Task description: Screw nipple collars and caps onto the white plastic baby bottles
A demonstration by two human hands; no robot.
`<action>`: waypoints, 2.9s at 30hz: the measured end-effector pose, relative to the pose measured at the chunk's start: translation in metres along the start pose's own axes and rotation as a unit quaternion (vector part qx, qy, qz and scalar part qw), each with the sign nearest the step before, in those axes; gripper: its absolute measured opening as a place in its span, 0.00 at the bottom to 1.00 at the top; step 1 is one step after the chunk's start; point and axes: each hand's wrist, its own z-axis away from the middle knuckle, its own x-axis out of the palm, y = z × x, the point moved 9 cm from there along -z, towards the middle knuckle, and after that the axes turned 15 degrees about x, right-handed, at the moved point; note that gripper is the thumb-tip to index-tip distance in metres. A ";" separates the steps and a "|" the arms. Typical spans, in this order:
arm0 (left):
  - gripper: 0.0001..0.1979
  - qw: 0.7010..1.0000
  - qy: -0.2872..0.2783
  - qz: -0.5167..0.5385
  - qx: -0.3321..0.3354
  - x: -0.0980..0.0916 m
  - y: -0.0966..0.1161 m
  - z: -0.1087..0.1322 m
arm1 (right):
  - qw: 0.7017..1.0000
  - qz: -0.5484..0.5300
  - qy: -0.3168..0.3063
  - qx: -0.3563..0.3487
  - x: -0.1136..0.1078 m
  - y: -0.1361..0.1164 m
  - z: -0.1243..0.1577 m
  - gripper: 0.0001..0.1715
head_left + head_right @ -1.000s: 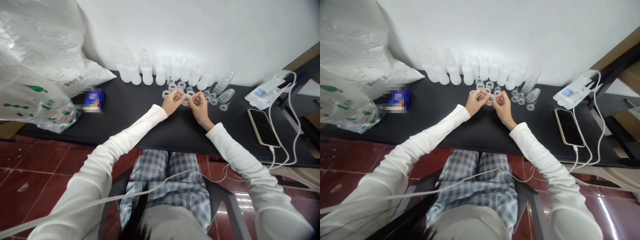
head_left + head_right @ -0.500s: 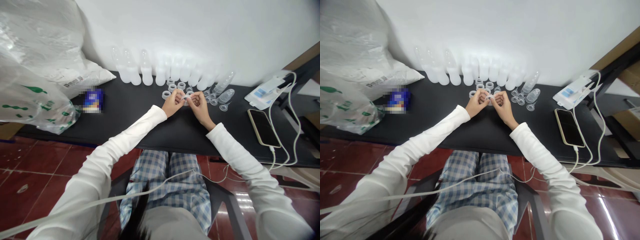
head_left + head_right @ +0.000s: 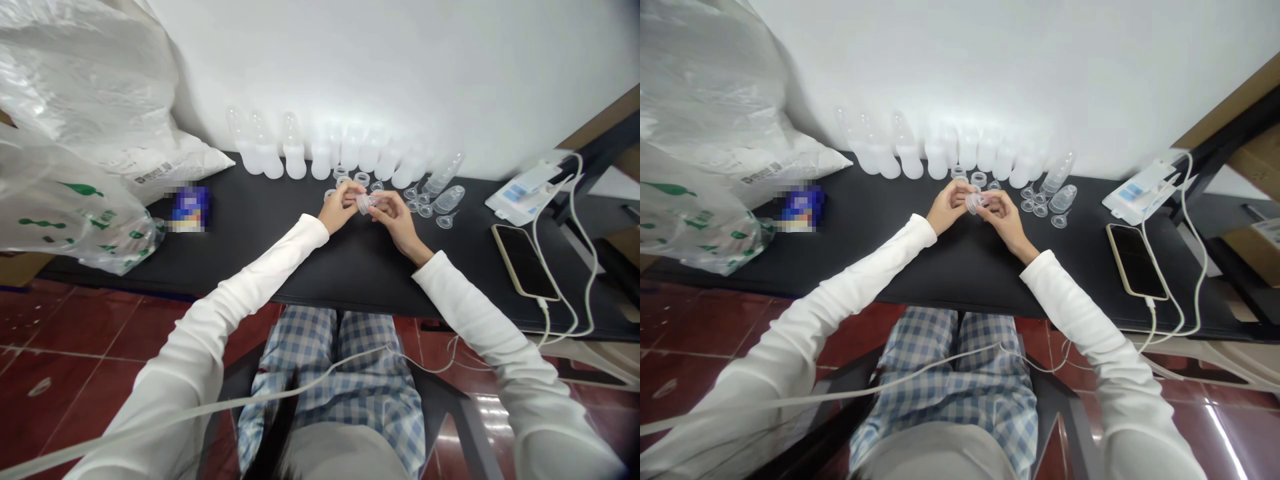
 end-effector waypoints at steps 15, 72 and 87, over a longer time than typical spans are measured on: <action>0.36 0.937 0.141 -0.317 0.036 -0.089 -0.039 -0.025 | 0.997 -0.043 0.063 0.033 -0.014 0.009 -0.005 0.32; 0.34 0.960 -0.066 -0.235 0.136 -0.047 0.044 0.000 | 0.997 0.081 -0.017 -0.004 -0.009 -0.005 0.001 0.31; 0.26 0.920 -0.096 -0.332 0.185 -0.035 0.054 0.004 | 0.965 0.248 0.040 -0.081 -0.012 -0.024 0.009 0.34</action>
